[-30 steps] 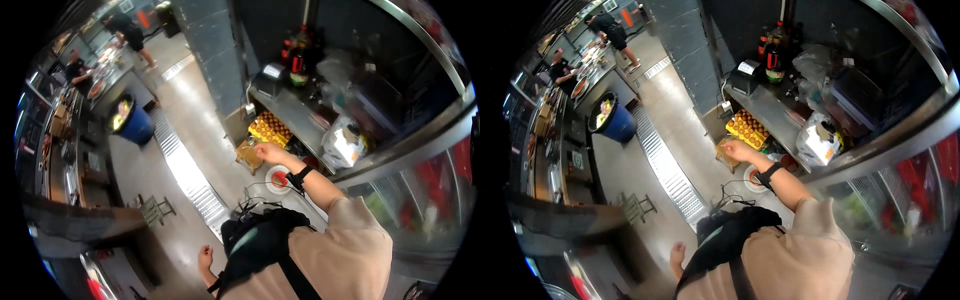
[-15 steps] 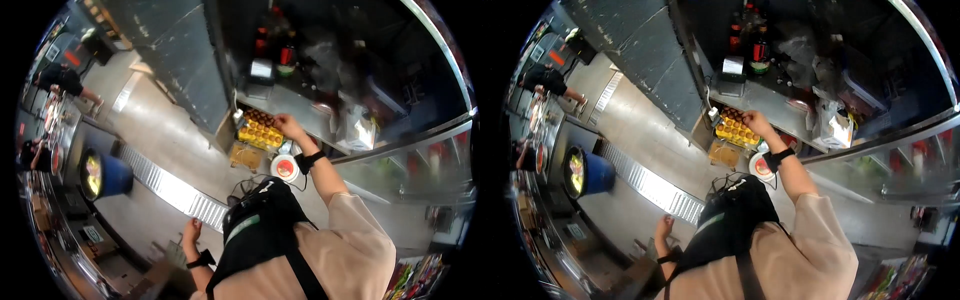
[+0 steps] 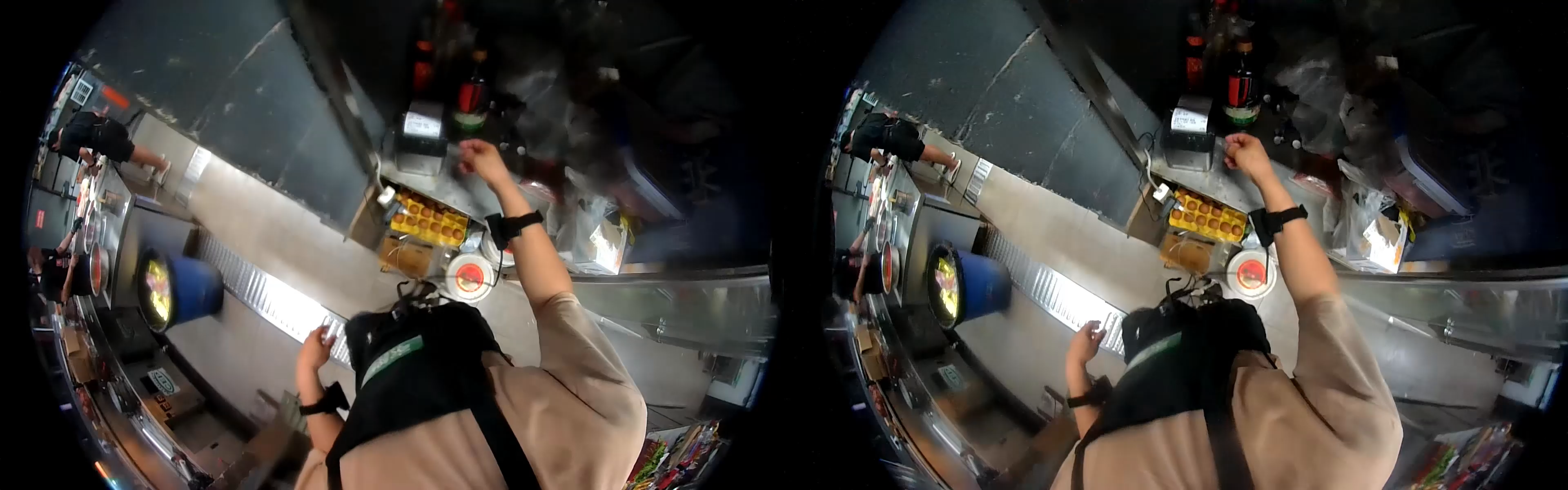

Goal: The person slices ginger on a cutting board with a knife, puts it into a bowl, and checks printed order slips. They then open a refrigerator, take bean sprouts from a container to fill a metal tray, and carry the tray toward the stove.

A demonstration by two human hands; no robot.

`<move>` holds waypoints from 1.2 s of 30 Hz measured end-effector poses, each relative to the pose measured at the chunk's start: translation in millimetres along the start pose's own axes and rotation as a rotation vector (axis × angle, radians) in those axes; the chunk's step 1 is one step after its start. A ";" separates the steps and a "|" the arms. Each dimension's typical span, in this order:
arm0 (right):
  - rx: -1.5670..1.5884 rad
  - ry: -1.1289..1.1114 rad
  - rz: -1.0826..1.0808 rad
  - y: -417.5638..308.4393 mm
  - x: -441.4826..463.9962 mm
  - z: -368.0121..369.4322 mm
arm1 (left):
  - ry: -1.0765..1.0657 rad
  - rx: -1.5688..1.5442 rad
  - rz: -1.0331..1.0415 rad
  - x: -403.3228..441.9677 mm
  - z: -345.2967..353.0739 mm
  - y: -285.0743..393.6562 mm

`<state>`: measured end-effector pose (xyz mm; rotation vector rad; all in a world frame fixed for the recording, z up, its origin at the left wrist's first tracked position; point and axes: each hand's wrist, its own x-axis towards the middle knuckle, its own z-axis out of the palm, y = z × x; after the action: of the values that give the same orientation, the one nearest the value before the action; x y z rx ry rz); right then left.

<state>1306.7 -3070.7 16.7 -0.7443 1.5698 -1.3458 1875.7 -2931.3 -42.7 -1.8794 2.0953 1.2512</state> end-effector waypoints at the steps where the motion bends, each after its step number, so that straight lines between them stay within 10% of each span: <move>1: 0.023 -0.010 0.007 -1.1 5.2 -1.3 | 0.021 -0.042 0.016 6.8 1.9 0.5; 30: -0.354 -0.022 0.236 -20.6 82.2 28.2 | -0.123 0.140 0.046 83.7 -47.1 62.9; 33: -0.646 0.036 -0.136 -5.0 93.4 32.7 | -0.124 0.132 0.076 84.9 -48.8 67.0; 36: -0.499 0.157 -0.043 -17.2 91.7 39.8 | -0.118 0.071 0.185 89.5 -57.2 85.8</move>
<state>1303.8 -3171.9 10.9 -0.9928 2.0604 -1.0679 1805.6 -3043.3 -8.4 -1.5734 2.2603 1.2691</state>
